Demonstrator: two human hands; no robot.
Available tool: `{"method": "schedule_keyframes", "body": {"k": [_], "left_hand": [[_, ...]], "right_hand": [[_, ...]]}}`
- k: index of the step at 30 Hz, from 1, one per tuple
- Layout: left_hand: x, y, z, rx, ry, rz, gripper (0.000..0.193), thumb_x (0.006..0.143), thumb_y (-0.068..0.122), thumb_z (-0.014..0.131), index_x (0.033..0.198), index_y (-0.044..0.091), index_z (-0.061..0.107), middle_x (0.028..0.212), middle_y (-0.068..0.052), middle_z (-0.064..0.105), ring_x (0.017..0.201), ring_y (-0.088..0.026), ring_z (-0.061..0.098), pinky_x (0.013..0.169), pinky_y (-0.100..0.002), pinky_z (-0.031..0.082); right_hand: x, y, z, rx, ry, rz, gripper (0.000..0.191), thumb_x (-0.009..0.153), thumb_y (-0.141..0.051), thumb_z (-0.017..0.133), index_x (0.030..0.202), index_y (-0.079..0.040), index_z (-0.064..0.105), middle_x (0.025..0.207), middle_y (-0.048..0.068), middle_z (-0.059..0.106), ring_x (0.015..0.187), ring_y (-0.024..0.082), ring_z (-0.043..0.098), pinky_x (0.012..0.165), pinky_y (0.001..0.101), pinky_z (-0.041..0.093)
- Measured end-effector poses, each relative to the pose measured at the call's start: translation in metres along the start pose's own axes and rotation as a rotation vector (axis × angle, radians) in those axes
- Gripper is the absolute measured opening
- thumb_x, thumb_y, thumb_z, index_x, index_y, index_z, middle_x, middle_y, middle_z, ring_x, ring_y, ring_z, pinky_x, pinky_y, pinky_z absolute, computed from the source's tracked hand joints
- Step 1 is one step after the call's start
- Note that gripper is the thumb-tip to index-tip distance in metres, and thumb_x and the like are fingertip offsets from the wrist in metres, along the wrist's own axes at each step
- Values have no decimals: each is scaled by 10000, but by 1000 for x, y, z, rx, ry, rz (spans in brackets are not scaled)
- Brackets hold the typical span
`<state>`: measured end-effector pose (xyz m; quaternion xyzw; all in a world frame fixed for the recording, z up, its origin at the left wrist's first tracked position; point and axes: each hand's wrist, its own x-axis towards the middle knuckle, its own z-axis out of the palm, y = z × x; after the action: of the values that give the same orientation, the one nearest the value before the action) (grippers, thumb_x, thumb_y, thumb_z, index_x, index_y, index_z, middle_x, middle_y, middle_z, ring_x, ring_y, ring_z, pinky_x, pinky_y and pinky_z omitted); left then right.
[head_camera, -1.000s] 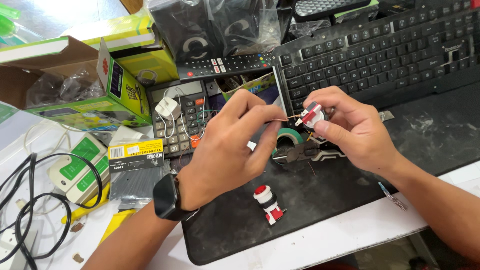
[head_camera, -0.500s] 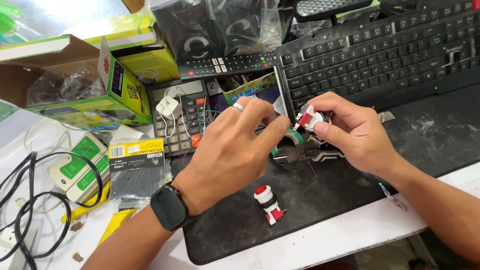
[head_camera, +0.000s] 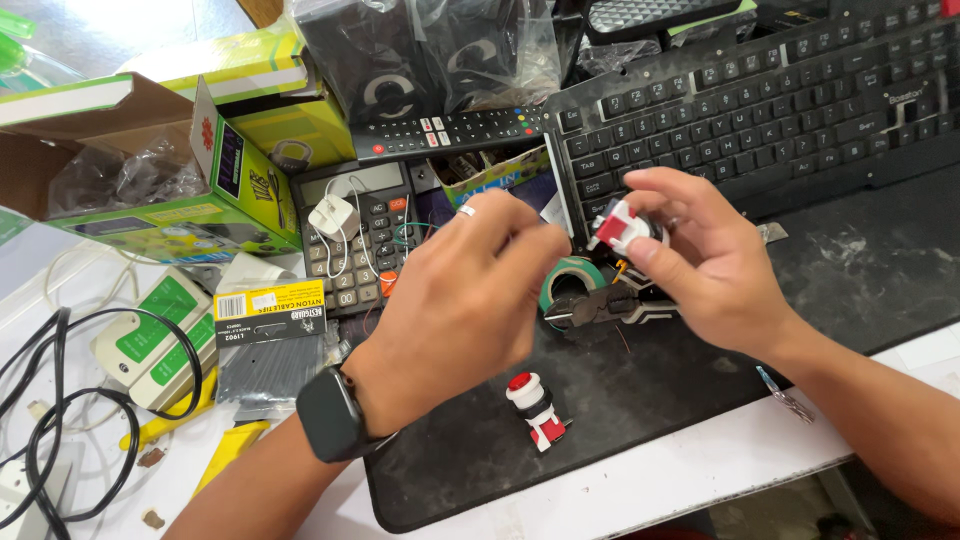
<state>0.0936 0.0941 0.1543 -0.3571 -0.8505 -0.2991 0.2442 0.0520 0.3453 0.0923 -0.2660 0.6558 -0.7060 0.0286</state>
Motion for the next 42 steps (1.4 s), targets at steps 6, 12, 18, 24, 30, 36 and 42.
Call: {"method": "schedule_keyframes", "body": {"k": [6, 12, 18, 24, 30, 36, 42], "left_hand": [[3, 0, 2, -507, -28, -420, 109, 1019, 96, 626, 1072, 6, 658, 957, -57, 639, 836, -123, 690, 704, -264, 567], [3, -2, 13, -612, -160, -660, 172, 991, 169, 615, 1021, 18, 691, 811, 15, 684, 696, -45, 545, 594, -236, 469], [3, 1, 20, -735, -270, -701, 225, 1008, 204, 594, 988, -1, 683, 763, 33, 626, 681, -33, 509, 573, -246, 450], [3, 12, 24, -829, -383, -883, 235, 1011, 231, 603, 1031, 16, 693, 710, 25, 601, 569, -85, 503, 482, -299, 413], [1, 18, 26, -630, -206, -587, 142, 971, 169, 670, 979, 33, 708, 765, 15, 623, 674, -89, 535, 567, -285, 446], [-3, 22, 23, -404, -40, -256, 82, 922, 57, 722, 967, 28, 659, 889, -86, 584, 796, -228, 601, 667, -340, 469], [-6, 23, 24, -344, -11, -184, 89, 930, 46, 720, 989, 26, 656, 915, -103, 582, 847, -255, 629, 717, -359, 495]], "right_hand": [[9, -18, 1, -830, -251, -286, 332, 828, -91, 784, 1147, -76, 695, 1009, 51, 714, 964, 223, 651, 881, 356, 475], [6, -17, 8, -885, -77, -636, 358, 837, -61, 849, 1142, -48, 663, 1090, 98, 672, 1000, 298, 656, 895, 400, 495], [-1, -20, 3, -840, -84, -800, 364, 779, -39, 912, 1085, -85, 720, 1092, 88, 644, 931, 267, 612, 791, 370, 510], [-4, -25, 3, -870, -67, -834, 289, 765, 4, 898, 1001, -60, 745, 976, 59, 662, 880, 263, 614, 756, 372, 509], [-7, -25, 3, -818, -70, -725, 204, 831, 25, 828, 978, 1, 688, 909, 93, 664, 782, 253, 632, 704, 355, 488], [-18, -15, -1, -630, -92, -288, 91, 967, -41, 650, 898, 13, 630, 816, 67, 645, 639, 150, 594, 586, 274, 466], [-20, -3, -4, -415, -146, -121, 307, 1066, -94, 498, 767, -31, 527, 690, 26, 540, 580, 121, 496, 561, 279, 414]]}}
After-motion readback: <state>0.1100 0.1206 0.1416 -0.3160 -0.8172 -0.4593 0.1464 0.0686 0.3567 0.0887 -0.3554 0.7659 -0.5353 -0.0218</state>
